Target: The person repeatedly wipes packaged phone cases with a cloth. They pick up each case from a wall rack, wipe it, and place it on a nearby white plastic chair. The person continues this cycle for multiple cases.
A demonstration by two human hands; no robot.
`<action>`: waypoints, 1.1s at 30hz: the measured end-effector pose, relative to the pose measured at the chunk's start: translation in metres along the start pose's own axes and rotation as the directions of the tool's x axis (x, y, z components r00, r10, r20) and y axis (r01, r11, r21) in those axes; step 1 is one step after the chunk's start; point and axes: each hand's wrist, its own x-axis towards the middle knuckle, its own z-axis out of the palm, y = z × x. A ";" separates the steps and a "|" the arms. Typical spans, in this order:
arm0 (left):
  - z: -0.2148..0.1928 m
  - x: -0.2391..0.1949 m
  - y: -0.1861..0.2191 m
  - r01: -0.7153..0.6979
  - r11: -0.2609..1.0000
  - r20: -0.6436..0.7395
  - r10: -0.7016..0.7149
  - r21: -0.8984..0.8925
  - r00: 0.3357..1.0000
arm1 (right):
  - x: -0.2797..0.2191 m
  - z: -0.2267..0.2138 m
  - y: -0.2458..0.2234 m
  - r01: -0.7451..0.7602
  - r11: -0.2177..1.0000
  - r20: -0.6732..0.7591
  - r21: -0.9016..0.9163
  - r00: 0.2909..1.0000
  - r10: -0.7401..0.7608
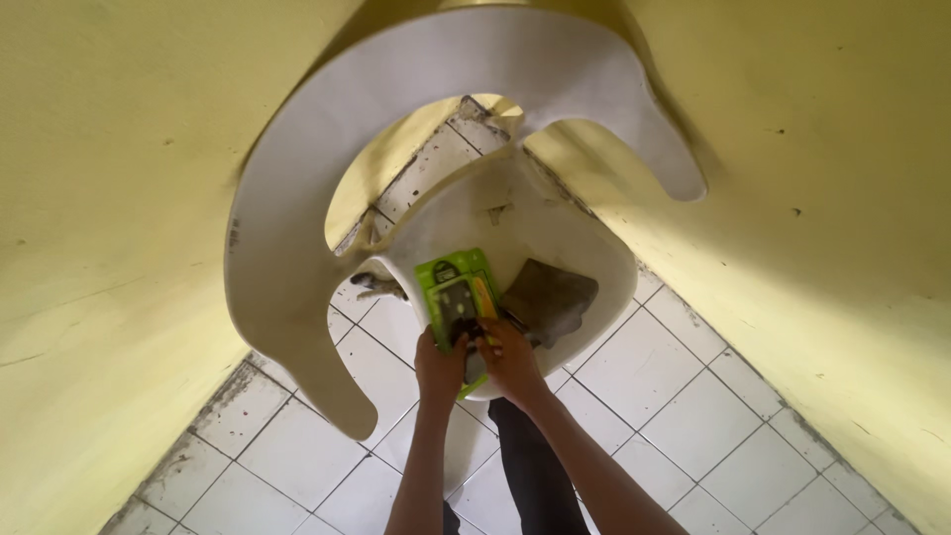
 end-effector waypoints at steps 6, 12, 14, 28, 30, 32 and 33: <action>-0.016 -0.023 0.033 0.028 0.992 0.035 -0.024 -0.121 0.999 | 0.015 -0.050 -0.005 0.114 0.678 -0.196 -0.726 0.911 -0.362; -0.034 -0.054 0.030 0.114 0.965 0.135 -0.083 -0.237 0.987 | 0.035 -0.078 0.022 0.080 0.580 -0.127 -0.810 0.943 -0.307; -0.040 -0.071 0.021 0.155 0.929 0.182 -0.097 -0.337 0.978 | 0.031 -0.090 0.020 0.089 0.906 -0.261 -0.414 0.942 -0.212; -0.089 -0.177 0.171 0.239 0.565 0.498 0.365 -0.790 0.787 | -0.211 -0.134 -0.214 0.641 0.720 -0.311 -0.265 0.650 -0.693; -0.102 -0.196 0.194 0.156 0.567 0.451 0.428 -0.809 0.783 | -0.239 -0.127 -0.248 0.625 0.668 -0.300 -0.405 0.599 -0.743; -0.124 -0.218 0.209 0.152 0.503 0.424 0.487 -0.851 0.763 | -0.272 -0.116 -0.272 0.635 0.620 -0.279 -0.461 0.560 -0.780; -0.134 -0.228 0.214 0.192 0.438 0.420 0.516 -0.878 0.747 | -0.286 -0.111 -0.279 0.661 0.601 -0.266 -0.450 0.543 -0.797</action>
